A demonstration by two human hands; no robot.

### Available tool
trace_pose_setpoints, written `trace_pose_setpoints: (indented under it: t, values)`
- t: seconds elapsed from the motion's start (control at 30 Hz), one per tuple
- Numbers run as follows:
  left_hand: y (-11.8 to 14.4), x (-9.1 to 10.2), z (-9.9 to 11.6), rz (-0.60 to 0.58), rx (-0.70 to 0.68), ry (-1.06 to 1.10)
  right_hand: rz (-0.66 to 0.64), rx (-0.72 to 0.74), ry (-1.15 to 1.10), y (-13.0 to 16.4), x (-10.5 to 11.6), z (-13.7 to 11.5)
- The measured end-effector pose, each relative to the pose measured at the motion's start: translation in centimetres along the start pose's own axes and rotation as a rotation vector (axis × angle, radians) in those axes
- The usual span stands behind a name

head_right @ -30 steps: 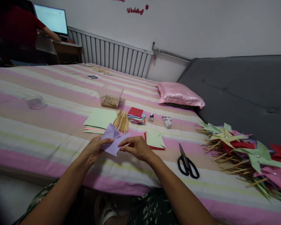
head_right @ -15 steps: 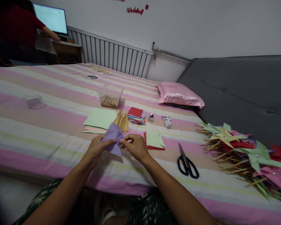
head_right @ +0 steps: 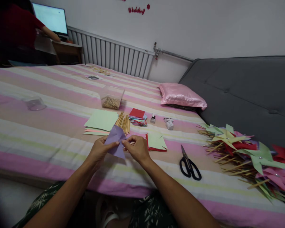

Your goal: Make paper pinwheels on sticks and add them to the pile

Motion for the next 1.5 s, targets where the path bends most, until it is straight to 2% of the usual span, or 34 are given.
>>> trace_pose_setpoints:
  t: [0.43, 0.57, 0.7, 0.83, 1.13, 1.5]
  values:
    - [0.13, -0.21, -0.03, -0.079, 0.028, -0.030, 0.021, 0.068, 0.153, 0.06, 0.13, -0.59]
    - [0.15, -0.15, -0.09, -0.057, 0.041, -0.036, 0.026, 0.084, 0.229, 0.12, 0.21, -0.85]
    - [0.18, -0.24, -0.18, -0.059, 0.055, -0.015, 0.056, 0.165, 0.239, 0.06, 0.30, -0.99]
    - [0.15, -0.33, -0.15, -0.061, 0.043, 0.032, 0.078, 0.190, 0.068, -0.11, 0.15, -0.55]
    - [0.41, -0.38, -0.01, -0.090, 0.015, 0.000, -0.005, 0.055, -0.343, -0.25, -0.14, -0.46]
    - [0.65, -0.26, 0.34, -0.104, 0.002, -0.031, -0.021, -0.091, -0.468, -0.18, -0.11, -0.21]
Point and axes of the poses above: each hand's wrist, its own y-axis away from the middle knuckle, its own x-axis out of the back of the hand, z = x × y, the point moved 2 cm from there along -y, towards the middle knuckle, and after that the axes turned 12 degrees about x, right-handed, at the moved point
